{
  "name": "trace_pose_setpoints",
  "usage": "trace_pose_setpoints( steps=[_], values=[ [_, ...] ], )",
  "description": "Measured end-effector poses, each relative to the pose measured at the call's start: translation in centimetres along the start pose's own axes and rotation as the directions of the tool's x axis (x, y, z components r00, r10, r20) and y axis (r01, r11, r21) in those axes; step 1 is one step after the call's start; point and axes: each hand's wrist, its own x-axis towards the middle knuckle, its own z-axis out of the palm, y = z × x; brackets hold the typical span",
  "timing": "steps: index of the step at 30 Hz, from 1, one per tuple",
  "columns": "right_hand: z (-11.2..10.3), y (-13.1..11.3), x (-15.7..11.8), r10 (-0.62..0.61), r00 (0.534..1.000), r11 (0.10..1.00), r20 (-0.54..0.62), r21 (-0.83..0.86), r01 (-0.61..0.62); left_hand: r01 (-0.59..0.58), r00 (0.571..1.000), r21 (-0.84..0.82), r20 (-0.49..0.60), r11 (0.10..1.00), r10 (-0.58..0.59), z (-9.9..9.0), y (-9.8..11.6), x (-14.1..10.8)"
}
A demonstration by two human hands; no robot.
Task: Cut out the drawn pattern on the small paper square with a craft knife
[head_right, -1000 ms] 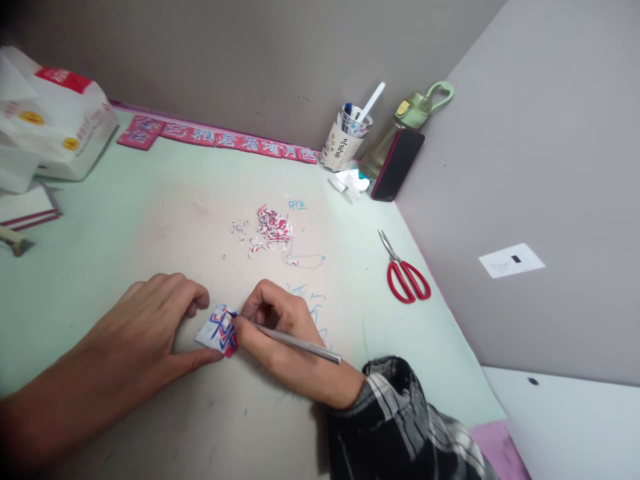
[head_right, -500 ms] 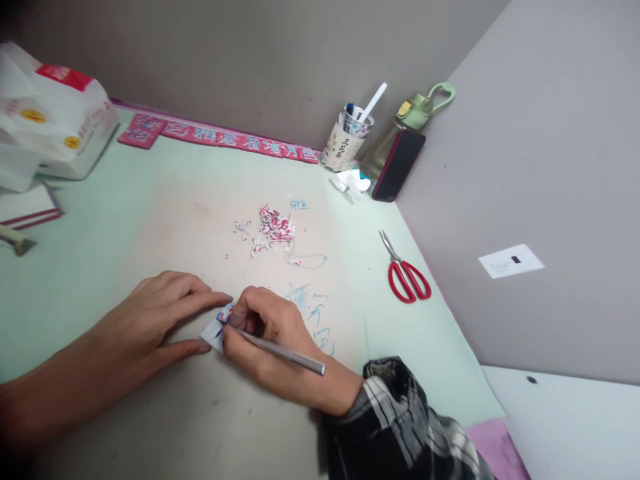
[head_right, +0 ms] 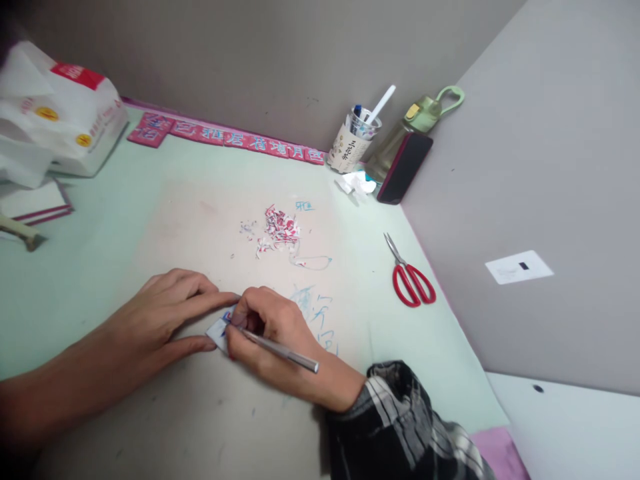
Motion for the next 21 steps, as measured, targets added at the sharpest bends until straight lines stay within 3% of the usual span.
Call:
trace_pose_setpoints(
  steps=[11, 21],
  values=[
    [-0.7, -0.8, 0.1, -0.048, 0.997, 0.992, 0.062, -0.112, 0.054, 0.002, 0.999, -0.001, 0.033, 1.0, -0.002, -0.3, -0.3, 0.3],
    [-0.6, 0.5, 0.0, 0.016, 0.998, 0.999, 0.058, -0.036, -0.014, 0.011, 0.999, 0.013, 0.044, 1.0, -0.012, -0.3, -0.2, 0.3]
  ],
)
